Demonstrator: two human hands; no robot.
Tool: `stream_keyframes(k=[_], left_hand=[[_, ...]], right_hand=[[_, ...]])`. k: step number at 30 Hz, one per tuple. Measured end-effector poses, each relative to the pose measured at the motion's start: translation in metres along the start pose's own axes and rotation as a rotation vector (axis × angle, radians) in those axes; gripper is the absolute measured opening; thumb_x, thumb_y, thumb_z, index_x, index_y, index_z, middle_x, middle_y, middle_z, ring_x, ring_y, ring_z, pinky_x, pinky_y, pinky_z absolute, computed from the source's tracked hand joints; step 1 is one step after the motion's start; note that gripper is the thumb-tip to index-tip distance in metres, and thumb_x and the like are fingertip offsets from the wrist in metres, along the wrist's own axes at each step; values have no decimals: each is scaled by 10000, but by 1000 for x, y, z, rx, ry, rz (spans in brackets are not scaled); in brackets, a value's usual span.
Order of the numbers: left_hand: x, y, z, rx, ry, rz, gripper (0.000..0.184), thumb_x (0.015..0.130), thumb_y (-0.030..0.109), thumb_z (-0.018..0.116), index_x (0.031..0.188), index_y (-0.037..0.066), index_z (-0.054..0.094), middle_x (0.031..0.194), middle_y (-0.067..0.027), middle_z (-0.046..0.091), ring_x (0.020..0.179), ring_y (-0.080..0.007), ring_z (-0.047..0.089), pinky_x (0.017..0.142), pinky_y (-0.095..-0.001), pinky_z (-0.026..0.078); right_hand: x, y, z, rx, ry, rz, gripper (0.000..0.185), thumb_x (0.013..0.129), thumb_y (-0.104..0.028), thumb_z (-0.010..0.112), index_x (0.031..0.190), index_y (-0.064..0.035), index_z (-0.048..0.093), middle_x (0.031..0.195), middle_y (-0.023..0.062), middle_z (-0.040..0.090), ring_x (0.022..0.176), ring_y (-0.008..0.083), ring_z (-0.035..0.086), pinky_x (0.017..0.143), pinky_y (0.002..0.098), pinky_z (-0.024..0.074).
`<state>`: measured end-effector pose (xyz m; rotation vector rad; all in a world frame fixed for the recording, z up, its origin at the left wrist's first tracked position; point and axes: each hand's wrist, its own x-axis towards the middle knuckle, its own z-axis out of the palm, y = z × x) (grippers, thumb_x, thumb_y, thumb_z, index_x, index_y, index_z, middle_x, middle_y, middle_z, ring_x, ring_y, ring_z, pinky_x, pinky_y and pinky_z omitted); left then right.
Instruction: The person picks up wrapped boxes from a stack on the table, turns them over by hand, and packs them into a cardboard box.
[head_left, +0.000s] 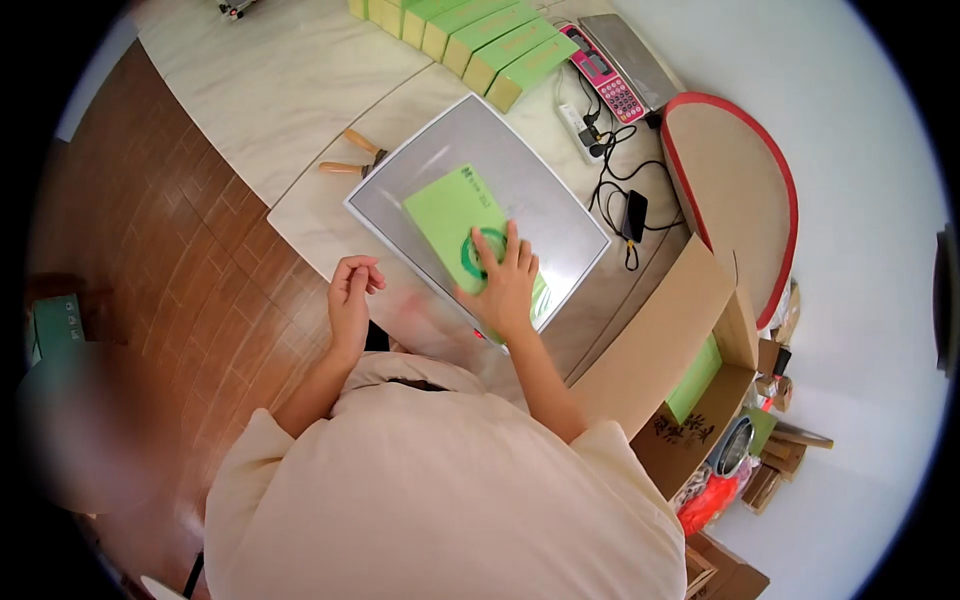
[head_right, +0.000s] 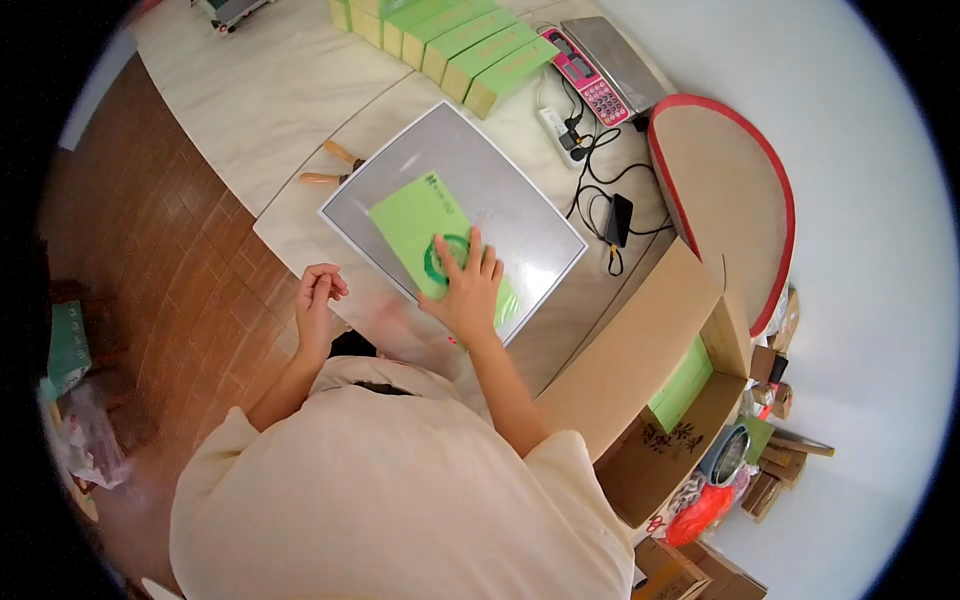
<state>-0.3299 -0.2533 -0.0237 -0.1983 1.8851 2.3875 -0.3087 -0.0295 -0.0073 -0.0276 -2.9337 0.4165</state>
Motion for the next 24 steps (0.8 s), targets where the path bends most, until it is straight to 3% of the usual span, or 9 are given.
stream_keyframes(k=[10, 12, 14, 16, 17, 18, 19, 21, 24], left_hand=[[2, -8, -26, -30, 49, 94, 160, 976, 92, 422, 1009, 50, 572, 785, 4, 560, 729, -76, 512, 661, -221, 384], [5, -4, -30, -23, 66, 84, 155, 975, 111, 433, 1043, 50, 559, 826, -3, 568, 759, -84, 520, 676, -227, 391], [9, 3, -29, -14, 68, 73, 164, 974, 130, 444, 1076, 51, 545, 868, -11, 576, 790, -91, 528, 690, -234, 399], [12, 9, -16, -13, -19, -90, 347, 964, 283, 501, 1236, 71, 465, 1071, -48, 561, 944, -143, 556, 807, -278, 426], [12, 9, -8, -13, -25, -88, 347, 964, 283, 501, 1236, 71, 465, 1071, -48, 561, 944, -143, 556, 807, -278, 426], [12, 10, 3, -27, -137, -178, 490, 943, 345, 529, 1317, 65, 379, 1181, -77, 514, 1049, -172, 529, 882, -303, 414], [13, 12, 13, -39, -250, -266, 646, 922, 407, 558, 1398, 58, 294, 1291, -105, 466, 1154, -201, 502, 958, -327, 401], [7, 20, 27, -70, -383, -308, 747, 904, 440, 573, 1430, 49, 215, 1355, -127, 406, 1229, -221, 436, 1011, -348, 360], [0, 29, 39, -74, -553, -283, 882, 883, 478, 590, 1463, 8, 121, 1450, -173, 300, 1349, -250, 291, 1088, -378, 277]], right_hand=[[-77, -35, -23, 134, -184, -15, 909, 506, -319, 792, 1354, -224, 479, 1421, 264, 285, 1179, 448, 349, 993, 545, 264], [-75, -26, -30, 324, -146, 81, 928, 518, -328, 789, 1373, -188, 457, 1417, 273, 283, 1193, 438, 345, 1011, 532, 254], [-66, -15, -43, 399, -162, 159, 911, 574, -367, 765, 1395, -162, 428, 1409, 237, 324, 1224, 362, 373, 1008, 459, 302], [-54, -4, -53, 1241, -295, 556, 875, 637, -417, 727, 1403, -132, 414, 1351, 188, 424, 1202, 285, 440, 961, 390, 379], [-52, -6, -61, 1459, -294, 700, 827, 674, -454, 698, 1380, -111, 438, 1288, 142, 490, 1124, 262, 500, 891, 377, 429], [-49, -11, -69, 1678, -290, 842, 788, 710, -490, 669, 1356, -90, 463, 1225, 97, 556, 1047, 239, 560, 821, 363, 479], [-48, -7, -63, 1877, -318, 837, 739, 721, -501, 656, 1316, -92, 499, 1186, 92, 581, 1014, 232, 577, 793, 360, 491], [-49, 5, -37, 2296, -339, 705, 590, 782, -508, 598, 1198, -89, 584, 1050, 92, 646, 920, 217, 623, 728, 361, 522], [-61, 11, -1, 2342, -289, 654, 563, 806, -486, 576, 1203, -87, 580, 1058, 92, 644, 927, 215, 622, 738, 360, 522]])
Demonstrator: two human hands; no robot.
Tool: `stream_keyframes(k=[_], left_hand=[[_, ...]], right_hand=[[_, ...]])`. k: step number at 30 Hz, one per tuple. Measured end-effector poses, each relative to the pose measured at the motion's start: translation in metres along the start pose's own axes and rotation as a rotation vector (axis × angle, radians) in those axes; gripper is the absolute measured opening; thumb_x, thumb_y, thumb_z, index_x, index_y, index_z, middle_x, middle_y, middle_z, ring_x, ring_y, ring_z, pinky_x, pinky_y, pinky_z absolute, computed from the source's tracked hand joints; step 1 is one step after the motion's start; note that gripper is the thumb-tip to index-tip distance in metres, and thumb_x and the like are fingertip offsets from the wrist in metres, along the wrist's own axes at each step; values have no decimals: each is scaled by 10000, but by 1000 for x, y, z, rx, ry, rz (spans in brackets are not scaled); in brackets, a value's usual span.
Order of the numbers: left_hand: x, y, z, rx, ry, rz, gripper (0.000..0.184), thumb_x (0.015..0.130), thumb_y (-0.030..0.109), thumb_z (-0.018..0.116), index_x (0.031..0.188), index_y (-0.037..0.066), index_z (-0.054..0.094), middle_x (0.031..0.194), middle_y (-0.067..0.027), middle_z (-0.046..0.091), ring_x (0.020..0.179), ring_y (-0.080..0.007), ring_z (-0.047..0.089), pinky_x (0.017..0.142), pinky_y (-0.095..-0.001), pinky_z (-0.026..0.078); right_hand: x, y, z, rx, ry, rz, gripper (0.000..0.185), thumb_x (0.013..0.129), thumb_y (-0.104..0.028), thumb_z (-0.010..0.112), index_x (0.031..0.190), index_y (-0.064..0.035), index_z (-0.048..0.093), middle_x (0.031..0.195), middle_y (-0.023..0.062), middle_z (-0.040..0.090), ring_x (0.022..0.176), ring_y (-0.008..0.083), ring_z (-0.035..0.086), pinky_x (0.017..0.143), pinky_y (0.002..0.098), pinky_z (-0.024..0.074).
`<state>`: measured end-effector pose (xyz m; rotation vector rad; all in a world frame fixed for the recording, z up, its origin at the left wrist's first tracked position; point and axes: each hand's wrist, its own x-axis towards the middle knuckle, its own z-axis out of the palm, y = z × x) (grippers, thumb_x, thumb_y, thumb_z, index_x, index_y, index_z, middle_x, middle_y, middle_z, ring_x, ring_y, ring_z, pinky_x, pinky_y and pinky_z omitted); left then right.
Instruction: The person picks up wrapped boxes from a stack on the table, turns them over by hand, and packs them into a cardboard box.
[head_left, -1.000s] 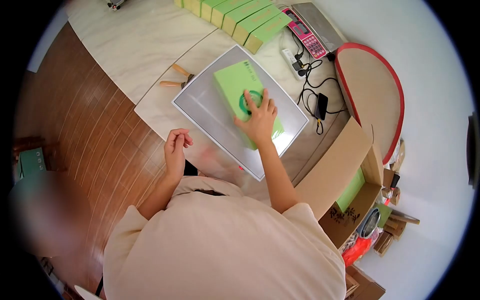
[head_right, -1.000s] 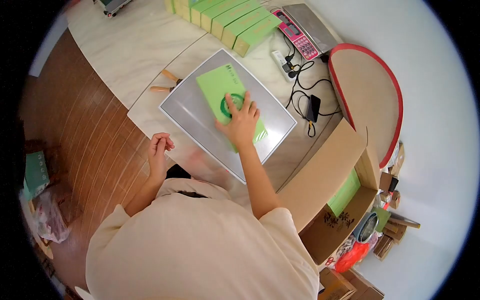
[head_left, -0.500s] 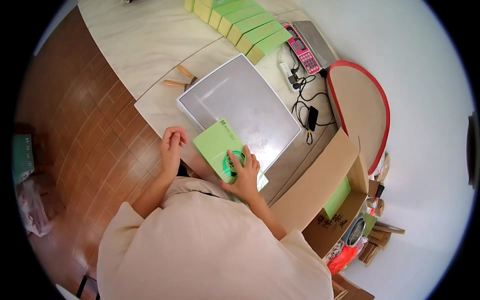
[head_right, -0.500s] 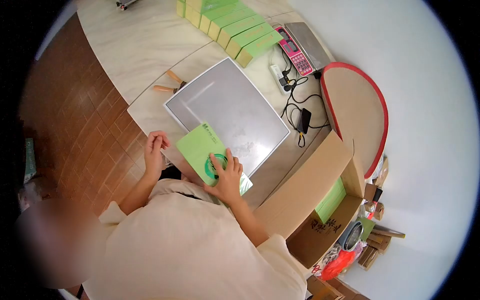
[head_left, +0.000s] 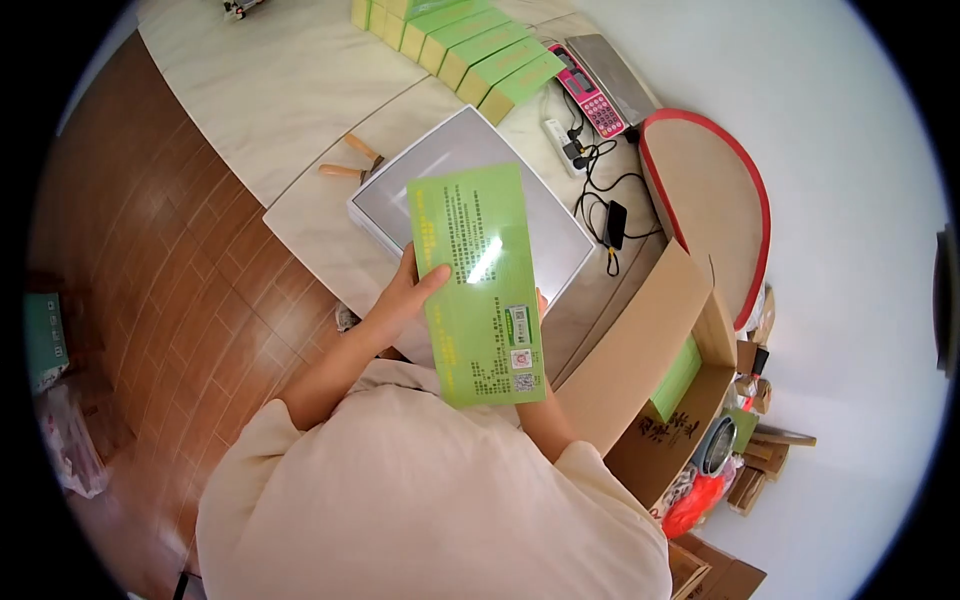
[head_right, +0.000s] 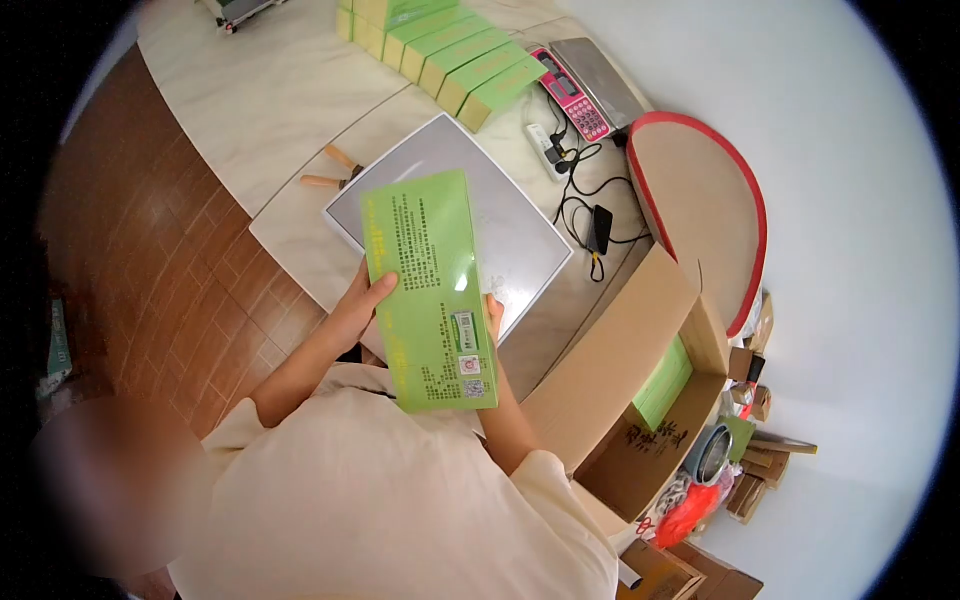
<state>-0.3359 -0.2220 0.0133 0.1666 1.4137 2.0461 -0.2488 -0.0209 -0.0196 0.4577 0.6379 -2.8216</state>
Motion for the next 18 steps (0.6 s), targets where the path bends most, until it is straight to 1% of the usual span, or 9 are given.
stream_keyframes(k=[3, 6, 8, 10, 13, 14, 16, 17, 18], left_hand=[[-10, 24, 13, -29, 16, 4, 873, 880, 466, 597, 1455, -3, 135, 1454, -175, 296, 1357, -256, 277, 1095, -372, 264], [-10, 27, 20, 12, 94, 11, 843, 887, 445, 593, 1439, -21, 159, 1438, -185, 310, 1335, -253, 309, 1084, -366, 280], [-7, 24, 18, -45, 180, 16, 887, 852, 384, 668, 1442, -14, 139, 1391, -202, 350, 1264, -274, 396, 1023, -376, 359], [1, 19, 15, -87, 196, 35, 897, 853, 376, 665, 1450, -9, 117, 1386, -211, 346, 1224, -267, 435, 994, -371, 386], [5, 22, 13, -130, 351, 69, 921, 851, 360, 669, 1453, -19, 84, 1364, -221, 343, 1206, -264, 433, 987, -354, 383], [5, 24, 14, -117, 347, 63, 921, 851, 360, 669, 1453, -19, 84, 1364, -221, 343, 1206, -264, 433, 987, -354, 383], [4, 27, 16, -32, 439, 95, 924, 850, 341, 675, 1450, -18, 71, 1355, -203, 321, 1202, -261, 405, 1003, -361, 359], [6, 25, 16, -18, 430, 86, 924, 850, 341, 675, 1450, -18, 71, 1355, -203, 321, 1202, -261, 405, 1003, -361, 359], [9, 19, 16, 20, 455, 110, 924, 852, 329, 674, 1448, -16, 58, 1356, -194, 307, 1208, -258, 385, 1010, -366, 347]], right_hand=[[0, 11, 5, -15, 6, -24, 523, 842, -453, 542, 1212, -85, 574, 1069, 93, 642, 936, 212, 621, 752, 360, 521], [5, 9, 7, -104, 71, -33, 485, 878, -421, 508, 1220, -83, 568, 1080, 94, 640, 945, 209, 619, 767, 360, 520], [5, 4, 9, -202, 132, -34, 461, 902, -399, 485, 1226, -81, 564, 1088, 94, 639, 952, 207, 618, 776, 359, 520], [4, -4, 15, -306, 201, -35, 438, 926, -378, 463, 1231, -79, 560, 1095, 95, 637, 958, 205, 618, 786, 359, 519], [-7, -23, 39, -480, 238, -50, 457, 943, -333, 467, 1313, -67, 492, 1216, 117, 579, 1057, 216, 578, 897, 354, 464], [-10, -26, 44, -467, 240, -54, 457, 943, -333, 467, 1313, -67, 492, 1216, 117, 579, 1057, 216, 578, 897, 354, 464], [-17, -28, 51, -1063, 344, -292, 506, 936, -305, 532, 1347, -25, 439, 1305, 141, 513, 1195, 240, 486, 1024, 399, 351], [-21, -27, 54, -1334, 316, -348, 668, 854, -380, 638, 1393, -70, 394, 1366, 210, 423, 1242, 314, 423, 1038, 435, 330], [-23, -23, 64, -1318, 330, -352, 668, 854, -380, 638, 1393, -70, 394, 1366, 210, 423, 1242, 314, 423, 1038, 435, 330]])
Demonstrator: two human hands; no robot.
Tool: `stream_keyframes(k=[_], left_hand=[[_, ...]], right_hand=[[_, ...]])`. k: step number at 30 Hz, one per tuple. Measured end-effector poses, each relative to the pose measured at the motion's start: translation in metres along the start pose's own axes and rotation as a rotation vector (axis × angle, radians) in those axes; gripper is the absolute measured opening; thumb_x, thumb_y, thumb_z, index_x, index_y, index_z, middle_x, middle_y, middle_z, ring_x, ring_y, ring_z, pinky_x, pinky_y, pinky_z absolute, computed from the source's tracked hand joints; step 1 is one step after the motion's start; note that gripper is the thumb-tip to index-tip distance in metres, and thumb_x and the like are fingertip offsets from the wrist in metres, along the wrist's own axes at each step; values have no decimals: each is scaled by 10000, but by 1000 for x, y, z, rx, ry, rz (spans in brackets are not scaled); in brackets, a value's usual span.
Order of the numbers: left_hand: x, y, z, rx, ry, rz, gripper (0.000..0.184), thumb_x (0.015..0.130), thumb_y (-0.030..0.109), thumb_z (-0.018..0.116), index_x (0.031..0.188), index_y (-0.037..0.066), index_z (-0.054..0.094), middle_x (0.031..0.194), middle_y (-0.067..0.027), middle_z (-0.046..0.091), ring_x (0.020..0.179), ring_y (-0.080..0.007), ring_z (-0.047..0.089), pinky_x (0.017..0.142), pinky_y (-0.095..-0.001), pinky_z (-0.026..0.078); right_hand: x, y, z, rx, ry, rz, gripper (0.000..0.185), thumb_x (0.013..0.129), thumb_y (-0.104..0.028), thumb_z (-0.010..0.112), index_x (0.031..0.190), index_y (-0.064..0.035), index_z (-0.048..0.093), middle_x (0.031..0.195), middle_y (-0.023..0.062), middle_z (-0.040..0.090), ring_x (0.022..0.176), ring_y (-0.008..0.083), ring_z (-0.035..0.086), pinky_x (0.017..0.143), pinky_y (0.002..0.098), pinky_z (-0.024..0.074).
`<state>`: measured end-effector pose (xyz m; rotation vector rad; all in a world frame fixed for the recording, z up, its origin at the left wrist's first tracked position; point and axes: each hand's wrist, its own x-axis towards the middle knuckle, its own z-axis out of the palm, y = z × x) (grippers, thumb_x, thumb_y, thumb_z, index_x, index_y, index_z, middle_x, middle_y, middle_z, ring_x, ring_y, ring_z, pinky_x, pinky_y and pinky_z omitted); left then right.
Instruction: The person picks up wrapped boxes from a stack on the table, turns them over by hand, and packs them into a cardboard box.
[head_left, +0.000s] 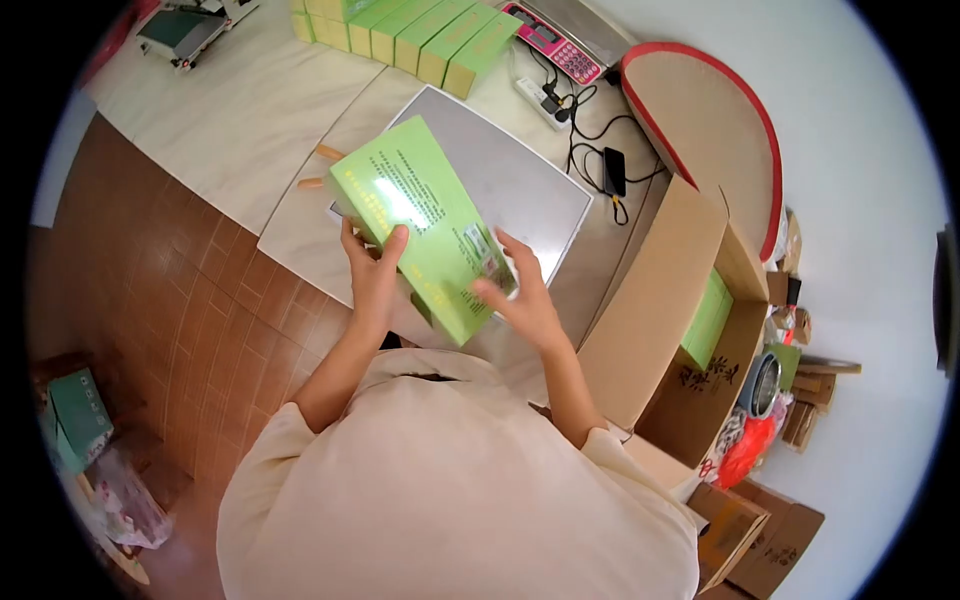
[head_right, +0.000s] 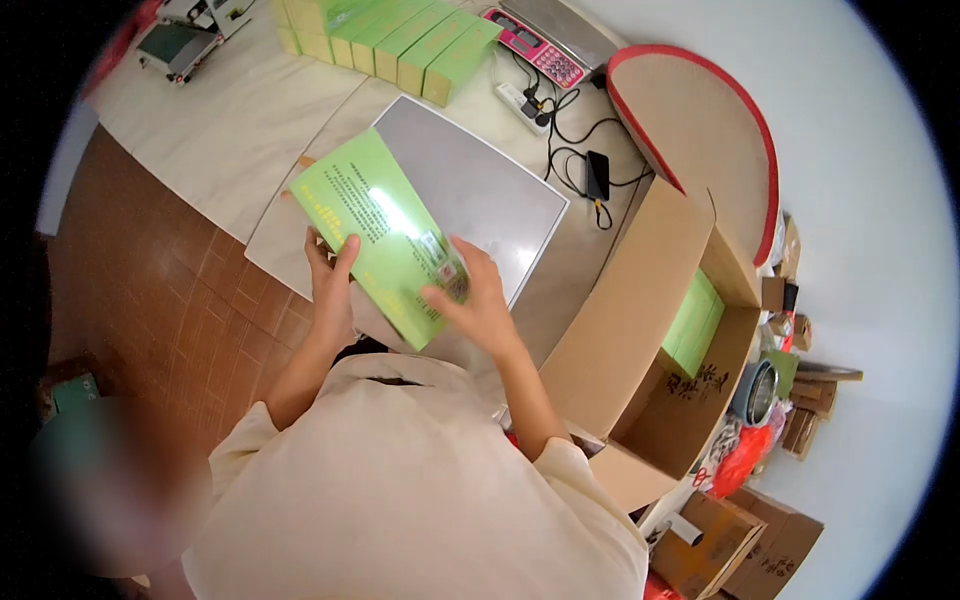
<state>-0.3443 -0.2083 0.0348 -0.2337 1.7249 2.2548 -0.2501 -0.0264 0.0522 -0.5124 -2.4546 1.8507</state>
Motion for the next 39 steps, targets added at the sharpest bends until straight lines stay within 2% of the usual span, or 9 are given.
stream_keyframes(k=[2, 3, 5, 8, 14, 18, 23, 29, 39], left_hand=[[1, -5, 5, 46, 3, 29, 924, 854, 317, 673, 1447, -14, 46, 1357, -185, 293, 1214, -255, 366, 1017, -370, 334], [-1, -6, 9, 34, 0, 55, 922, 858, 307, 670, 1445, -16, 36, 1365, -188, 283, 1226, -258, 353, 1027, -373, 322], [-2, -11, 15, 32, -17, 78, 920, 861, 297, 667, 1442, -18, 27, 1373, -191, 274, 1237, -262, 340, 1037, -377, 310], [1, -28, 16, 106, -25, 96, 920, 867, 301, 659, 1441, -20, 15, 1387, -200, 252, 1238, -266, 338, 1044, -380, 306], [31, -56, -9, 280, -2, 2, 870, 879, 307, 643, 1450, -19, 73, 1350, -204, 270, 1216, -271, 352, 1042, -380, 319], [49, -54, -42, 551, 85, 112, 648, 902, 248, 608, 1412, 24, 277, 1279, -175, 326, 1119, -252, 430, 1008, -350, 351], [49, -55, -74, 408, 111, 42, 425, 929, 166, 529, 1324, 40, 434, 1322, -109, 374, 1134, -182, 440, 988, -331, 363], [33, -59, -89, 337, 134, -29, 366, 929, 137, 493, 1281, 38, 484, 1247, -87, 496, 1028, -163, 530, 901, -301, 429], [3, -52, -109, 268, 101, -103, 277, 942, 125, 463, 1197, 44, 535, 1174, -59, 549, 965, -136, 566, 856, -282, 443]], right_hand=[[-5, -20, 21, -628, 36, -273, 910, 694, -432, 766, 1425, -93, 344, 1403, 284, 307, 1266, 420, 336, 1042, 506, 294], [-3, -19, 28, -622, 52, -262, 910, 694, -432, 766, 1425, -93, 344, 1403, 284, 307, 1266, 420, 336, 1042, 506, 294], [8, -18, 36, -626, 93, -288, 1091, 558, -458, 826, 1448, -111, 298, 1402, 324, 223, 1256, 494, 267, 1035, 561, 253], [27, -8, 39, -571, 136, -339, 1094, 535, -431, 828, 1442, -122, 300, 1368, 310, 262, 1221, 489, 292, 1027, 560, 245], [48, 25, 38, -654, 200, -345, 1032, 513, -406, 824, 1401, -133, 375, 1322, 296, 310, 1190, 458, 320, 1009, 541, 259], [67, 49, 34, -797, 209, -330, 999, 502, -388, 817, 1383, -152, 411, 1315, 290, 321, 1185, 447, 328, 1004, 537, 264], [95, 50, 20, -828, 191, -423, 878, 530, -411, 789, 1334, -218, 496, 1335, 275, 336, 1182, 459, 346, 1014, 538, 269], [153, 49, 5, -904, 206, -437, 833, 563, -428, 766, 1337, -272, 504, 1375, 271, 336, 1195, 456, 366, 1017, 530, 282], [216, 56, -4, -1037, 218, -457, 815, 617, -551, 702, 1363, -316, 471, 1421, 252, 309, 1194, 415, 386, 1004, 506, 300]])
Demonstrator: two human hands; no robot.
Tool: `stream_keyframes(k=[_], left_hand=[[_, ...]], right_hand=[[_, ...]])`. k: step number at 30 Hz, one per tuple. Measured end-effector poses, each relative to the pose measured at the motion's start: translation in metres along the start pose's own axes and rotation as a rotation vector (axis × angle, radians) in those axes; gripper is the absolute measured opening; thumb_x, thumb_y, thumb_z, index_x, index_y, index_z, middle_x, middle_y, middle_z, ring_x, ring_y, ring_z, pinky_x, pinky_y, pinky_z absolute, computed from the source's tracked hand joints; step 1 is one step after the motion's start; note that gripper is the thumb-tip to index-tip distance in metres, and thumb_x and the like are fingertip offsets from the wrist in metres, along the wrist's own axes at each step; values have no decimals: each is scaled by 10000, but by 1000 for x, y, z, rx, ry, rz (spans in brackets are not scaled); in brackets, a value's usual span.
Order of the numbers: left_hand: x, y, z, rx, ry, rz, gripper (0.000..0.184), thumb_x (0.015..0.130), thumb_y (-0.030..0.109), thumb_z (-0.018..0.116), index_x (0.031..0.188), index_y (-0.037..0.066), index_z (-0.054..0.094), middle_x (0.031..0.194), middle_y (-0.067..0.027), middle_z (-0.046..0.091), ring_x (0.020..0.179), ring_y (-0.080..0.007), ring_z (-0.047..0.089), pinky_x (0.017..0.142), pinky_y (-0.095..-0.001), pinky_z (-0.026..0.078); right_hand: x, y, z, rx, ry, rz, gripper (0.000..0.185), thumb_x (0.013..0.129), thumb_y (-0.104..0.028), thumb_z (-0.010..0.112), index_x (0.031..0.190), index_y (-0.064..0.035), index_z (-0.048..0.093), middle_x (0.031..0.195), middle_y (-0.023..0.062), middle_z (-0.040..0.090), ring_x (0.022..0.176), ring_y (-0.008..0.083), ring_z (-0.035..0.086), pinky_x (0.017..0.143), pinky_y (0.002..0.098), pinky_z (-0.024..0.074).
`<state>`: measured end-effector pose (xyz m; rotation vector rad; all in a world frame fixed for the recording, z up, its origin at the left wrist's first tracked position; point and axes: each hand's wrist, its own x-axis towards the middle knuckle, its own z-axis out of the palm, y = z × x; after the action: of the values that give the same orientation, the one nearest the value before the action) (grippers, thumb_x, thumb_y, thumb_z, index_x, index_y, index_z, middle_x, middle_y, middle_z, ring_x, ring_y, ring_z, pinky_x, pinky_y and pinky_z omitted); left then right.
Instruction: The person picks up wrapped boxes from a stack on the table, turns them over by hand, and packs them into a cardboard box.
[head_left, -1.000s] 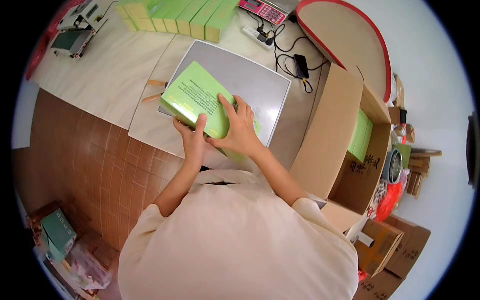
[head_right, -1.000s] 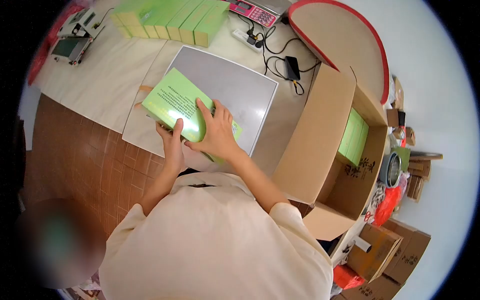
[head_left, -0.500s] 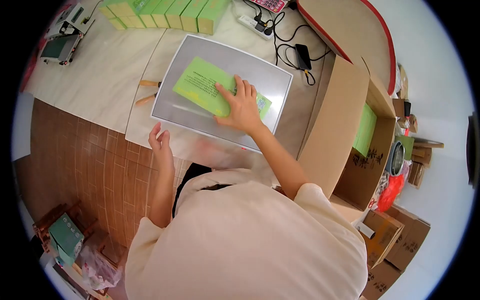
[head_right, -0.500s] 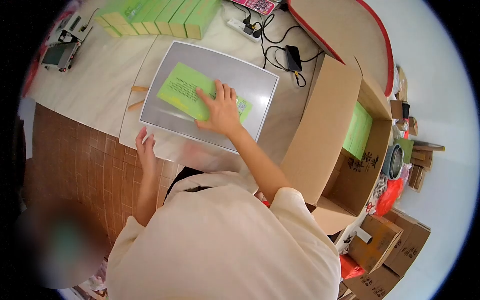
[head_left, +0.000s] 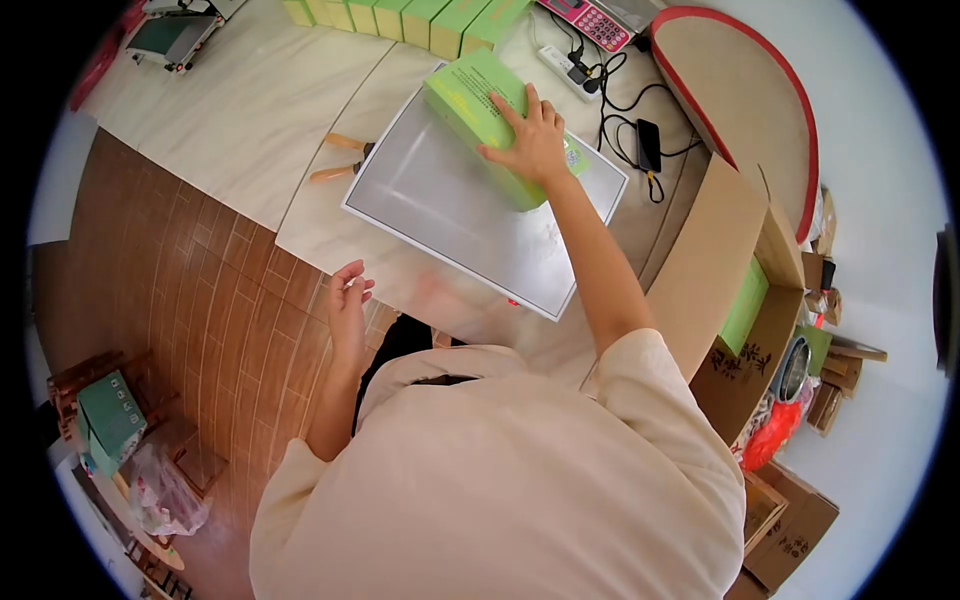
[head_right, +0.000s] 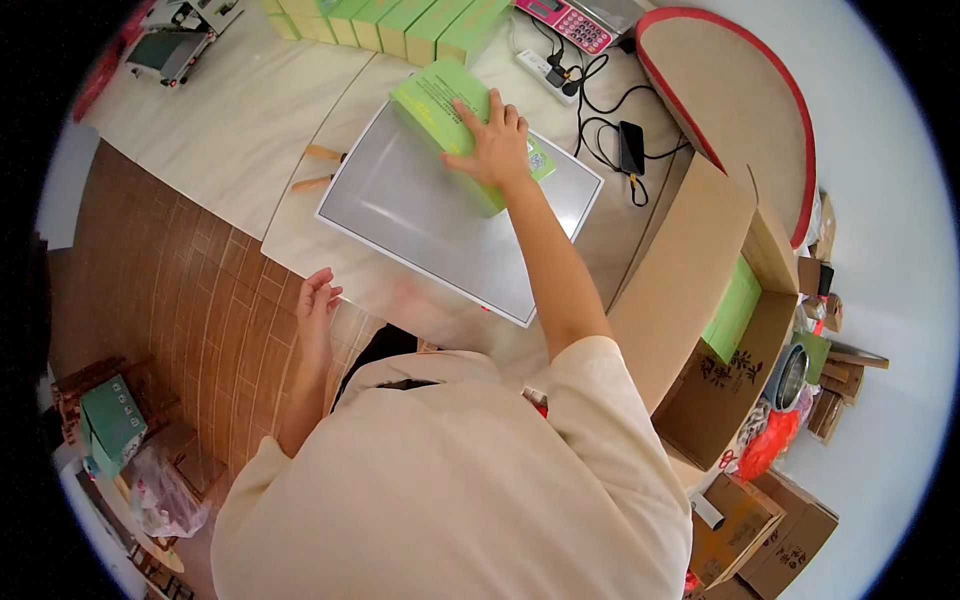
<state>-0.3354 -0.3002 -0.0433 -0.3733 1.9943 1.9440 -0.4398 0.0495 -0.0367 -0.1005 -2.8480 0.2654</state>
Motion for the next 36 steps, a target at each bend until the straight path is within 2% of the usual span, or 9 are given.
stream_keyframes(k=[15, 20, 23, 26, 27, 29, 31, 33, 36], left_hand=[[16, -11, 14, -164, -124, 22, 223, 952, 149, 476, 1130, 52, 568, 1084, -39, 591, 898, -117, 577, 810, -262, 445], [33, -10, 23, -207, -159, 64, 208, 947, 146, 486, 1119, 60, 568, 1075, -28, 589, 871, -111, 577, 783, -256, 450], [31, 8, 27, -222, -174, 80, 231, 952, 164, 487, 1153, 67, 547, 1091, -33, 582, 876, -115, 579, 785, -261, 451], [31, 22, 48, -215, -296, 72, 329, 953, 215, 509, 1247, 73, 476, 1143, -58, 562, 929, -140, 577, 822, -278, 447], [30, 26, 58, -219, -384, 60, 415, 951, 252, 528, 1313, 77, 423, 1183, -79, 547, 977, -160, 572, 856, -292, 442], [21, 30, 82, -201, -581, 74, 519, 946, 296, 537, 1370, 75, 336, 1260, -108, 487, 1091, -191, 512, 927, -321, 403], [5, 43, 103, -176, -780, 94, 630, 941, 340, 546, 1428, 73, 249, 1337, -137, 426, 1204, -223, 451, 999, -350, 364], [-18, 66, 115, -151, -919, -1, 759, 935, 401, 537, 1468, 58, 120, 1438, -164, 274, 1350, -244, 250, 1093, -385, 238], [-27, 71, 128, -190, -955, -5, 803, 929, 431, 529, 1470, 42, 82, 1456, -160, 224, 1375, -257, 186, 1111, -388, 194]], right_hand=[[-165, -85, -63, 90, -170, 77, 946, 460, -332, 803, 1351, -292, 486, 1440, 242, 277, 1193, 458, 352, 1004, 548, 278], [-216, -109, -87, 168, -301, 35, 938, 482, -326, 789, 1363, -269, 474, 1456, 233, 252, 1248, 447, 321, 1028, 547, 250], [-214, -108, -104, 307, -237, 231, 928, 535, -330, 765, 1390, -177, 439, 1467, 224, 243, 1307, 387, 311, 1042, 479, 286], [-197, -89, -118, 1077, -161, 620, 788, 646, -334, 721, 1356, -112, 462, 1394, 176, 382, 1225, 297, 431, 987, 378, 392], [-198, -84, -119, 1074, -143, 632, 788, 646, -334, 721, 1356, -112, 462, 1394, 176, 382, 1225, 297, 431, 987, 378, 392], [-202, -75, -121, 1771, -53, 1109, 716, 725, -438, 665, 1321, -86, 482, 1276, 144, 508, 1110, 279, 524, 922, 378, 448], [-204, -70, -102, 2342, 56, 768, 533, 847, -469, 539, 1217, -86, 540, 1134, 98, 595, 1007, 220, 572, 812, 361, 506], [-215, -64, -76, 2498, 226, 472, 439, 903, -428, 490, 1175, -89, 558, 1086, 79, 614, 976, 202, 586, 804, 343, 511], [-218, -74, -107, 2124, 241, 647, 429, 926, -414, 467, 1183, -83, 558, 1088, 72, 621, 974, 203, 590, 812, 338, 511]])
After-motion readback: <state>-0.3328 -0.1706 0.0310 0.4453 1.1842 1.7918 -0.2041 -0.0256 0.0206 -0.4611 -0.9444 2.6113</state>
